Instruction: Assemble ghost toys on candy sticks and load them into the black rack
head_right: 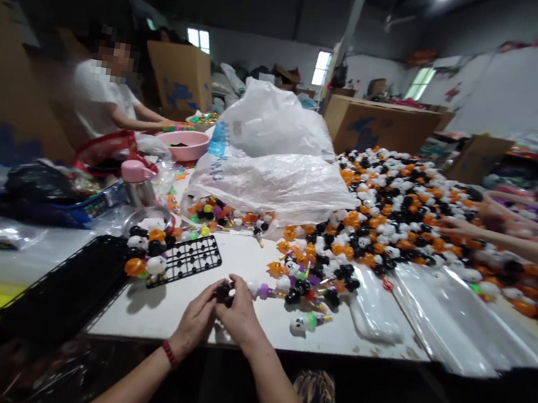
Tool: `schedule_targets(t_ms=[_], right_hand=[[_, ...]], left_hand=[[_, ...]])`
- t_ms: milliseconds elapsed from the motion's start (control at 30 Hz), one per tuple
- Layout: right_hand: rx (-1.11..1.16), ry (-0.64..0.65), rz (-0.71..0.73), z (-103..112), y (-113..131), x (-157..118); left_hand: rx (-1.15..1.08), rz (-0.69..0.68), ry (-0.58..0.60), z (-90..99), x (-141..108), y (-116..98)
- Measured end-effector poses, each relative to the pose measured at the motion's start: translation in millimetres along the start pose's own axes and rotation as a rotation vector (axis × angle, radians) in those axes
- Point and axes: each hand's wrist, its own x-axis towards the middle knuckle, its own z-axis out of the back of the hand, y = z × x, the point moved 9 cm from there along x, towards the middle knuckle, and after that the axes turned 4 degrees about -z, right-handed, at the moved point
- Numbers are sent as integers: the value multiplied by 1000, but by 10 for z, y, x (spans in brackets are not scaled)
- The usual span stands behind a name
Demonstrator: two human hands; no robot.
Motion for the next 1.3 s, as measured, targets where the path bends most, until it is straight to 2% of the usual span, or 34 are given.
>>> schedule_targets(t_ms=[133,233,333,433,500,633,700,800,867,933,1000,1100,1233,1300], right_hand=[[176,58,32,10,135,-46],[171,10,136,108,264,-110],[97,-137,181,346,270,-168],[194,-267,102,693,141,-220],[339,-300,-4,908,10,-268],[559,-292,-169,1170,-159,-456],[652,-217,-189,1151,-167,-566],[729,-129,-256,1027,-239,-738],[714,-109,-311,961,-328,-840],[687,-99,-346,941,-406,-918],[687,-124,-372,979,-472,-975],[750,-139,-370,1023,-493,-1006],[809,-55,-348,962,-444,-897],[761,-69,-382,1004,-455,-831]], left_hand=[[-162,138,-74,55,10,188],[-323,191,-71,-53,-14,167],[-412,227,34,-293,-5,-13],[-317,253,201,-552,125,-253],[-173,208,254,-660,342,-410],[217,-23,233,-877,1038,-663],[387,-127,247,-1092,1395,-710],[453,-199,320,-1467,1817,-679],[485,-212,372,-1660,1992,-621],[514,-194,408,-1763,2085,-551],[528,-164,423,-1782,2102,-512],[511,-130,405,-1688,2016,-583],[369,-67,307,-1349,1873,-759],[191,-9,352,-1246,1778,-795]])
